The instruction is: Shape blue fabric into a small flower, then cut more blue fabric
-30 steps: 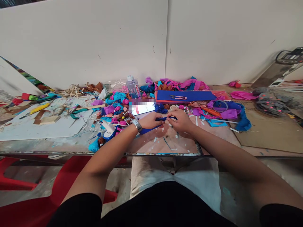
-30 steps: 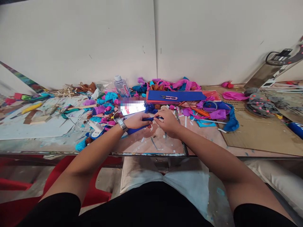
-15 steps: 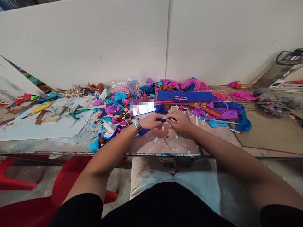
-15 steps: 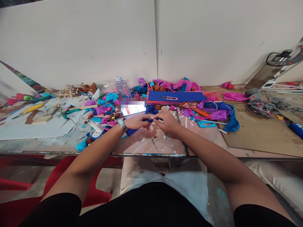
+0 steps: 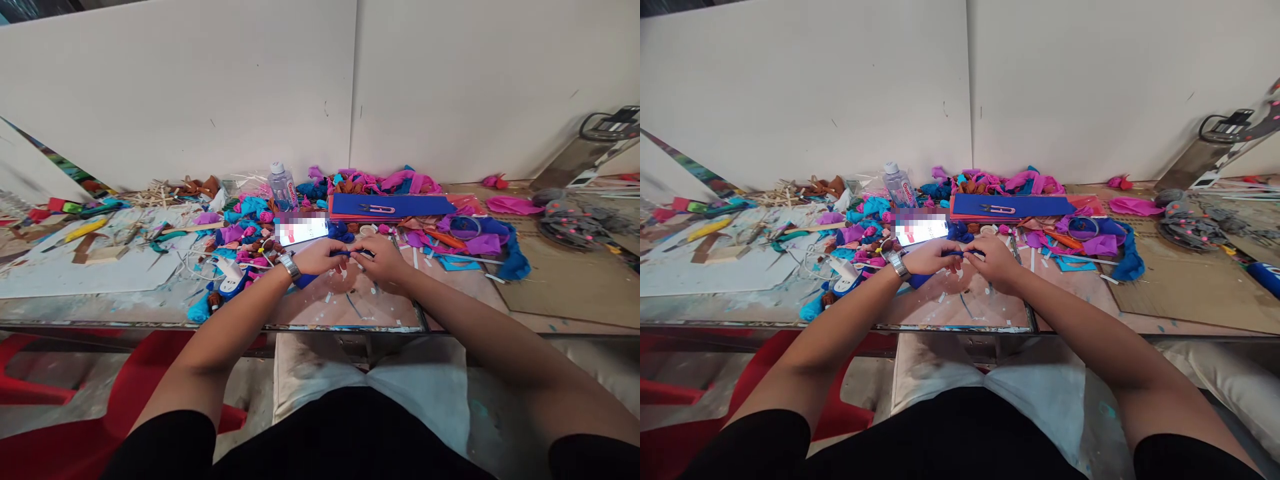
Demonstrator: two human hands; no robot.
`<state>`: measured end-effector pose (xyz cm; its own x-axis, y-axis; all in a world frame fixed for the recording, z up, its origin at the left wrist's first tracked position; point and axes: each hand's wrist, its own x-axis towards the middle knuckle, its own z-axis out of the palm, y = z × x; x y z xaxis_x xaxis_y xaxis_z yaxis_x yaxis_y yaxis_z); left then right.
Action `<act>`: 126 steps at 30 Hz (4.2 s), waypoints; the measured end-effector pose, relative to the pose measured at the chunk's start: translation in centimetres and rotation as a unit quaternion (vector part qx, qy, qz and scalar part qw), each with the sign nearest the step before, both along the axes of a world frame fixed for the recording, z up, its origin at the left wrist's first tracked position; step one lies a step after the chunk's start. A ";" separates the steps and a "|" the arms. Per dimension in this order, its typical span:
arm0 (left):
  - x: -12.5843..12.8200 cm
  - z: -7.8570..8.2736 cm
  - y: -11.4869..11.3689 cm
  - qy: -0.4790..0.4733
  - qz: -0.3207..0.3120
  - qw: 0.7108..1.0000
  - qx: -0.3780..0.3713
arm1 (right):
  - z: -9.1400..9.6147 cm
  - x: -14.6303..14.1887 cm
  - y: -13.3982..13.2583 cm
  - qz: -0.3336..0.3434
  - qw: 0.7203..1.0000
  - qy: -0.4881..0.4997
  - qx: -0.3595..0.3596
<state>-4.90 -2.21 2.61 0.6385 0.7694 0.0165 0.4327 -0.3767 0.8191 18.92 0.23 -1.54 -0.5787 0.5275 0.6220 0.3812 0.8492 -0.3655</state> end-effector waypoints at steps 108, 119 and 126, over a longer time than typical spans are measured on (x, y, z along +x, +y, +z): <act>0.1 0.0 0.0 -0.107 0.086 0.979 -0.151 | 0.6 0.0 -0.3 -0.017 0.996 -0.008 0.090; 0.1 -0.1 0.0 -0.090 0.072 0.988 -0.103 | 0.5 -0.1 -0.2 -0.019 0.996 -0.020 0.080; 0.3 -0.1 0.0 -0.038 0.065 0.997 0.021 | 0.4 -0.1 -0.3 -0.025 0.997 -0.013 0.068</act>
